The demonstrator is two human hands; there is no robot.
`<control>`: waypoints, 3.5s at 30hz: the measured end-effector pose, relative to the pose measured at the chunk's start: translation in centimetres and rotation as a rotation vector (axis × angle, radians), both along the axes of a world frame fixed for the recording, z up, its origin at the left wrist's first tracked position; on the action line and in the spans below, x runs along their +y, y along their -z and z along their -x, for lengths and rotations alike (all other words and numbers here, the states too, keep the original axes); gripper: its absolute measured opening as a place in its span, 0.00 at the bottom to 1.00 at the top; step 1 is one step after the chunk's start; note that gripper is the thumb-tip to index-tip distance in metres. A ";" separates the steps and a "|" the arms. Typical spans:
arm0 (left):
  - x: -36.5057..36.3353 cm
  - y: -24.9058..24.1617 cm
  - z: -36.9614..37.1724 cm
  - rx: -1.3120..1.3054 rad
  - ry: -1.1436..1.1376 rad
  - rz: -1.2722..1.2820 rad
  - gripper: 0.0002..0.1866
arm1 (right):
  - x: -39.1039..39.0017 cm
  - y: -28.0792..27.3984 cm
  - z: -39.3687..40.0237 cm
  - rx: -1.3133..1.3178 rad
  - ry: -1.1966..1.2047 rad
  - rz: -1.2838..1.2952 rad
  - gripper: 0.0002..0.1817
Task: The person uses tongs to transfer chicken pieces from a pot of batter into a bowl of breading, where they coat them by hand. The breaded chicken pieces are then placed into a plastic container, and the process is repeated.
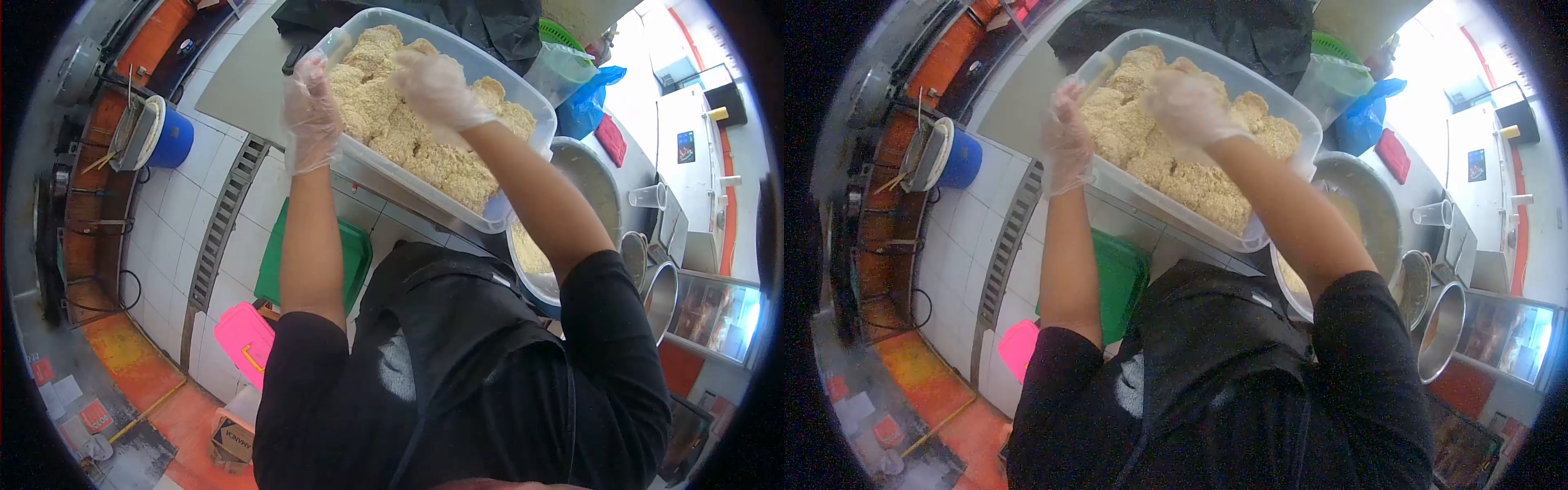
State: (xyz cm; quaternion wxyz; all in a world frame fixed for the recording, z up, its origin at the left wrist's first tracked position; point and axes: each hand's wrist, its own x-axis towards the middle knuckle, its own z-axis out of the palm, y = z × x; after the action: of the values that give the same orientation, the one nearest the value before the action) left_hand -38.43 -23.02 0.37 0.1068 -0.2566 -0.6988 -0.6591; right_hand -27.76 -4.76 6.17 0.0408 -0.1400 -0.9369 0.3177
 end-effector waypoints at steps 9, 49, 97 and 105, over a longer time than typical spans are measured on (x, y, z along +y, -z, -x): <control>-0.9 1.7 2.0 0.130 -0.022 0.447 0.30 | -6.6 4.6 1.6 -0.045 -0.084 -0.263 0.48; 20.9 5.5 -33.5 0.166 0.833 1.334 0.24 | 16.0 0.1 -66.8 -0.666 0.864 -0.642 0.12; 26.0 8.3 -43.6 0.712 1.208 1.144 0.39 | 12.3 -1.0 -71.9 -0.440 1.065 -0.510 0.20; 29.1 10.4 -42.8 0.774 1.124 1.481 0.43 | 8.8 0.1 -72.3 -0.293 0.807 -0.292 0.21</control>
State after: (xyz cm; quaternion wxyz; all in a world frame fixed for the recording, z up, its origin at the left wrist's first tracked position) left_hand 4.34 6.10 -9.99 -0.1862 -0.7472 -0.6275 0.1149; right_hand 44.51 4.04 6.11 0.0477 -0.5302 -0.8383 0.1176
